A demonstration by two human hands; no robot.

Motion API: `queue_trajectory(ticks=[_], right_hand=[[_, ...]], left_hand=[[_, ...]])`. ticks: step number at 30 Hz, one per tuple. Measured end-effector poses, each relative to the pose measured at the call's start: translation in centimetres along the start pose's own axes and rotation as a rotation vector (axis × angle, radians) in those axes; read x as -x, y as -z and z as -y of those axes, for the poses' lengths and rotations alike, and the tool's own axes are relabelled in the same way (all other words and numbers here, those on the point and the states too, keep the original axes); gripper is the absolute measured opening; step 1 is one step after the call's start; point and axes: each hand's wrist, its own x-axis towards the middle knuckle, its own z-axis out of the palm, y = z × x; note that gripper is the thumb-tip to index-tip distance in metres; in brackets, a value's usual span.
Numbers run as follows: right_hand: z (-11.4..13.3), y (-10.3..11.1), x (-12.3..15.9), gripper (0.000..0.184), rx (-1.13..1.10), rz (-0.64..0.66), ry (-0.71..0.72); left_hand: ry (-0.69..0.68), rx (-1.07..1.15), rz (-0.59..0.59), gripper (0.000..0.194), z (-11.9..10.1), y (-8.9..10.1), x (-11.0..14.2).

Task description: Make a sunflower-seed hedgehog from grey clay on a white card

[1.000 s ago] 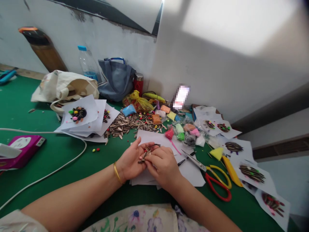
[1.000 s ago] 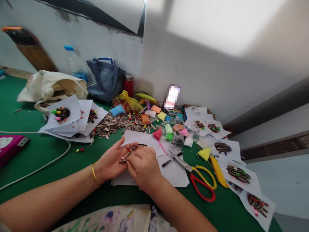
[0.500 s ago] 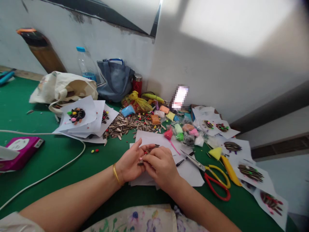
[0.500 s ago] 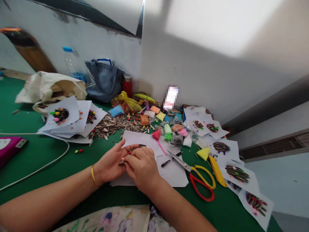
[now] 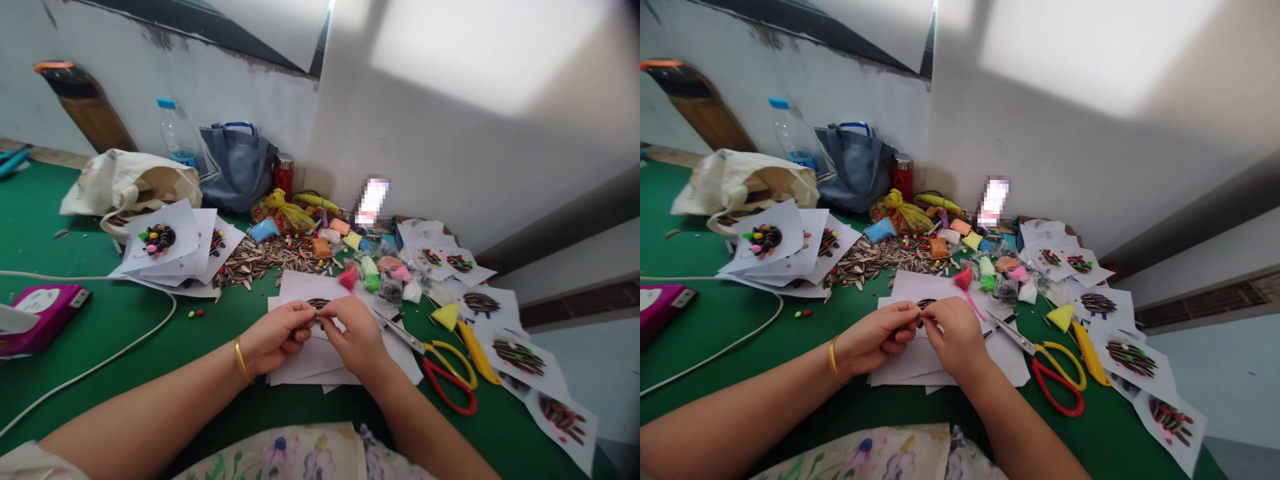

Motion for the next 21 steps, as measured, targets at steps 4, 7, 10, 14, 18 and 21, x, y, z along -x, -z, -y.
queue_trajectory(ticks=[4,7,10,14,18,21], right_hand=[[-0.2,0.0,-0.1,0.006,-0.083,0.023,-0.070],[-0.6,0.1,-0.3,0.006,-0.123,0.047,-0.105],[-1.6,0.6,-0.5,0.007,-0.107,0.040,-0.170],[-3.8,1.5,-0.7,0.010,-0.021,-0.021,-0.292],[-5.2,2.0,-0.8,0.011,0.112,0.045,-0.381],[-5.4,1.7,-0.8,0.011,0.194,0.158,-0.391]], left_hand=[[-0.029,-0.065,-0.008,0.027,-0.1,0.1,-0.2],[-0.028,-0.062,-0.008,0.025,-0.2,0.3,-0.3],[-0.056,0.008,-0.028,0.020,-0.4,0.4,-0.4],[-0.115,0.153,-0.092,0.012,-1.0,0.8,-0.7],[-0.121,0.281,-0.176,0.011,-1.4,1.1,-1.0],[-0.114,0.333,-0.208,0.013,-1.6,1.1,-1.1]])
